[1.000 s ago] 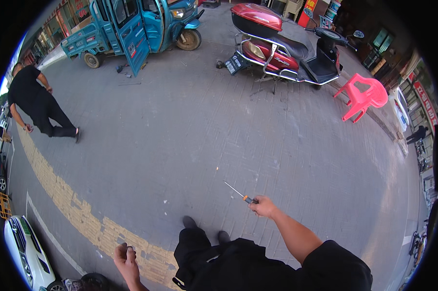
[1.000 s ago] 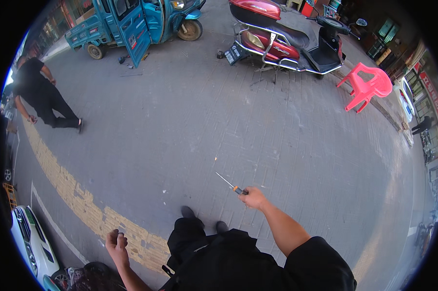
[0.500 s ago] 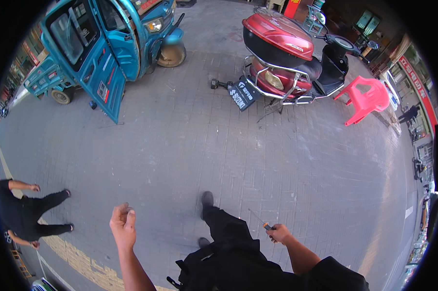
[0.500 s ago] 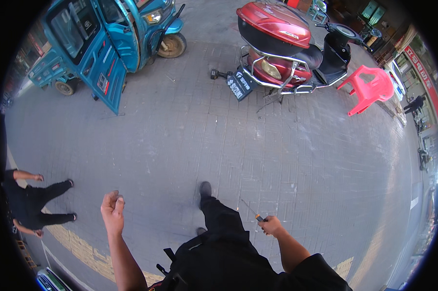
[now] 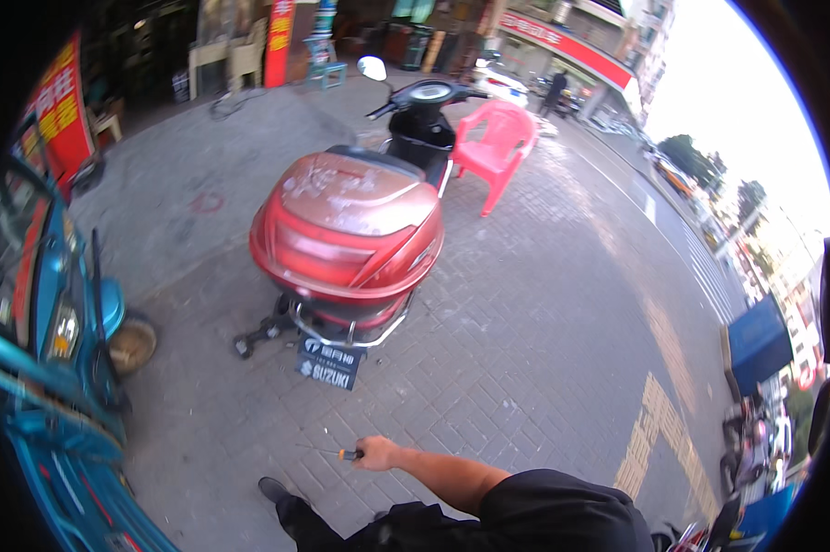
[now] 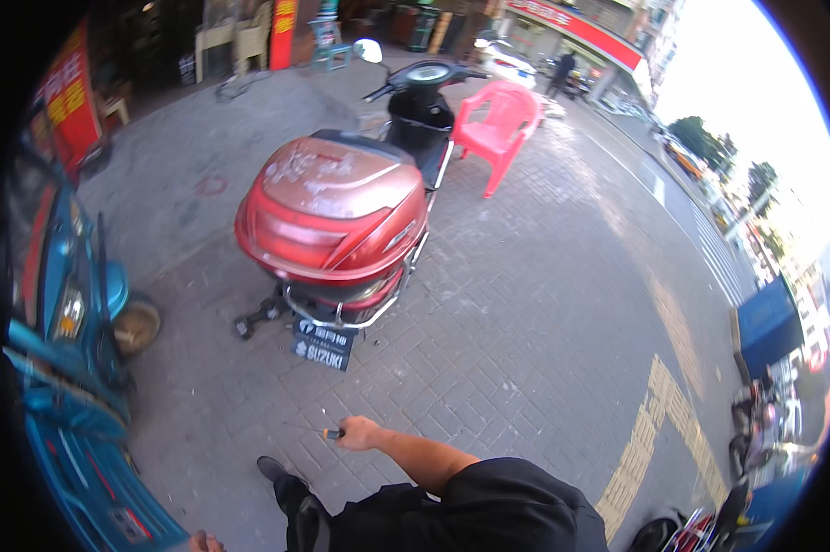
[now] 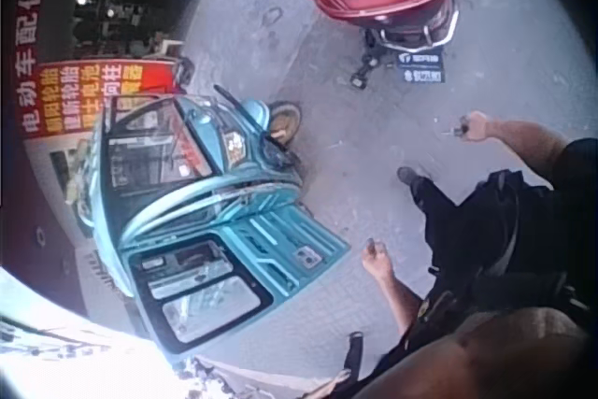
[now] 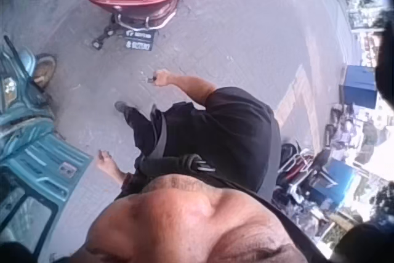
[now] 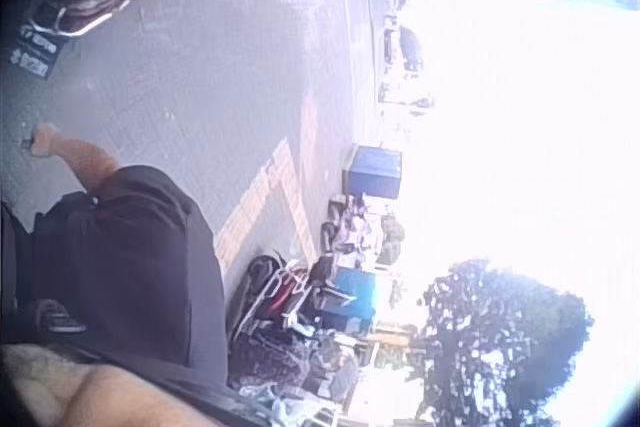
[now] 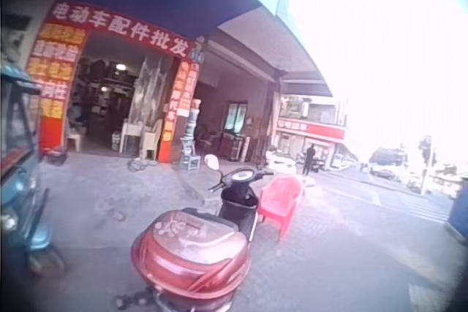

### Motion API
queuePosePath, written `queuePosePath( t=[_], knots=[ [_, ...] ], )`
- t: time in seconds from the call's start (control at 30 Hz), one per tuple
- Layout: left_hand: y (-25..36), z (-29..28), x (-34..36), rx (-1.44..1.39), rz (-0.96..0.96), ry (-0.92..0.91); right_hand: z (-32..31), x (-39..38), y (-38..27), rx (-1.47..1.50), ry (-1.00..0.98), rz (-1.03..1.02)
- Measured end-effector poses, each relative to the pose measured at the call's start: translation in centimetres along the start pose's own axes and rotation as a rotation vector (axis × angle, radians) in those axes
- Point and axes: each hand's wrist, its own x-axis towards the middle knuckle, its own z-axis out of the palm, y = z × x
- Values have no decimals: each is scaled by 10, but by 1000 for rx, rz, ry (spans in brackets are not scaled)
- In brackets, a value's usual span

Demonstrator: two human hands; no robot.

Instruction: The person removes a scooter tire and inner tube, then retrieves a screwdriver and socket from a toolbox. They remove a floor mat from the scooter and later walk toward a three-wheeled vehicle where another person is working.

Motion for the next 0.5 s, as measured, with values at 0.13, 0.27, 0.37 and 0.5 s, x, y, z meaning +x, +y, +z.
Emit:
queuePosePath(
  t=[0.13, 0.27, 0.37, 0.5],
  knots=[
    [43, 19, 224, -195, 252, -43, -9, 102, -65, 132, 115, 59],
    [197, 68, 360, -34, 482, -213, -32, 125, -85, 284, 164, 284],
    [309, 100, 431, -32, 591, -334, -46, 142, -100, 396, 191, 356],
    [388, 169, 512, -165, 571, -565, -61, 210, -125, 497, 299, 400]
  ],
)
